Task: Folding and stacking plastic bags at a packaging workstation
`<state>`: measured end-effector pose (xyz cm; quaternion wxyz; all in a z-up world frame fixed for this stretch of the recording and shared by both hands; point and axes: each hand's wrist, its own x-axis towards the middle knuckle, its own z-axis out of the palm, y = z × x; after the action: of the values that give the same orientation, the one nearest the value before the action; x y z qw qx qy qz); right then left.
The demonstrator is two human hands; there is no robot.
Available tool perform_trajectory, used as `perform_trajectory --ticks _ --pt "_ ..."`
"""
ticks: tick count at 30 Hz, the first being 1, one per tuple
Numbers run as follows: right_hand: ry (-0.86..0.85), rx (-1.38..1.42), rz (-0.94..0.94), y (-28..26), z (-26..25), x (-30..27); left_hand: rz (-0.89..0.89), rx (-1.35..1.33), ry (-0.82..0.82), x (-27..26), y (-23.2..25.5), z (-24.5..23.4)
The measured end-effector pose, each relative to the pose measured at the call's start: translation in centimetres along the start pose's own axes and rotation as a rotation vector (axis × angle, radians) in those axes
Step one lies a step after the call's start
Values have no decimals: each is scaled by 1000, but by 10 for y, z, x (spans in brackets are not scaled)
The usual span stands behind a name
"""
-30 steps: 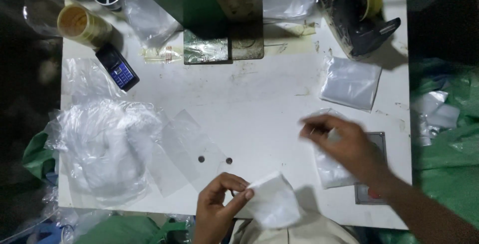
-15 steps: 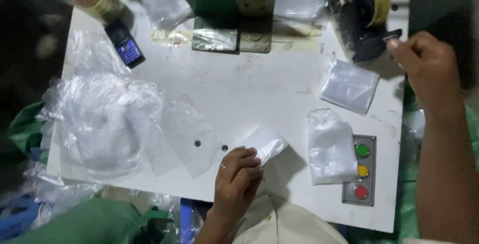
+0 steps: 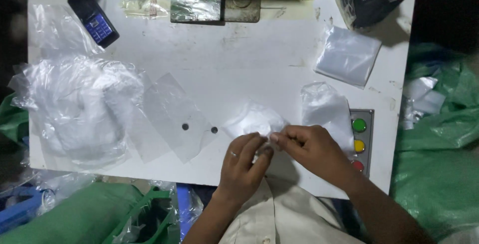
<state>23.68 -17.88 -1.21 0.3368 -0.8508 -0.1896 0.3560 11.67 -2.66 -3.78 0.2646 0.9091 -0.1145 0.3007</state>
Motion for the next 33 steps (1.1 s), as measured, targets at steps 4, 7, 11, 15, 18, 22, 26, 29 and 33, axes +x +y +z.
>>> perform_trajectory --ticks 4,7,11,15,18,22,26,29,33 --pt "109 -28 -86 -7 -5 1 -504 -234 178 19 16 -8" --pt "121 193 48 -12 -11 -10 -879 -779 332 26 23 -8" --pt "364 497 20 15 -22 -23 -861 -1012 420 38 9 16" --pt "1053 -193 -774 45 -61 10 -633 -691 229 50 5 56" --pt "701 -530 -398 58 -65 18 -330 -278 -45 49 0 91" --pt "553 -440 -559 71 -22 -6 -301 -2 -275 44 -27 88" --pt "235 -752 -709 95 44 -24 -396 29 -389 33 -49 44" --pt "135 -926 -614 79 51 -23 -360 58 -418 21 -59 47" --pt "210 -449 -639 68 34 -24 -332 -15 -392 16 -49 42"
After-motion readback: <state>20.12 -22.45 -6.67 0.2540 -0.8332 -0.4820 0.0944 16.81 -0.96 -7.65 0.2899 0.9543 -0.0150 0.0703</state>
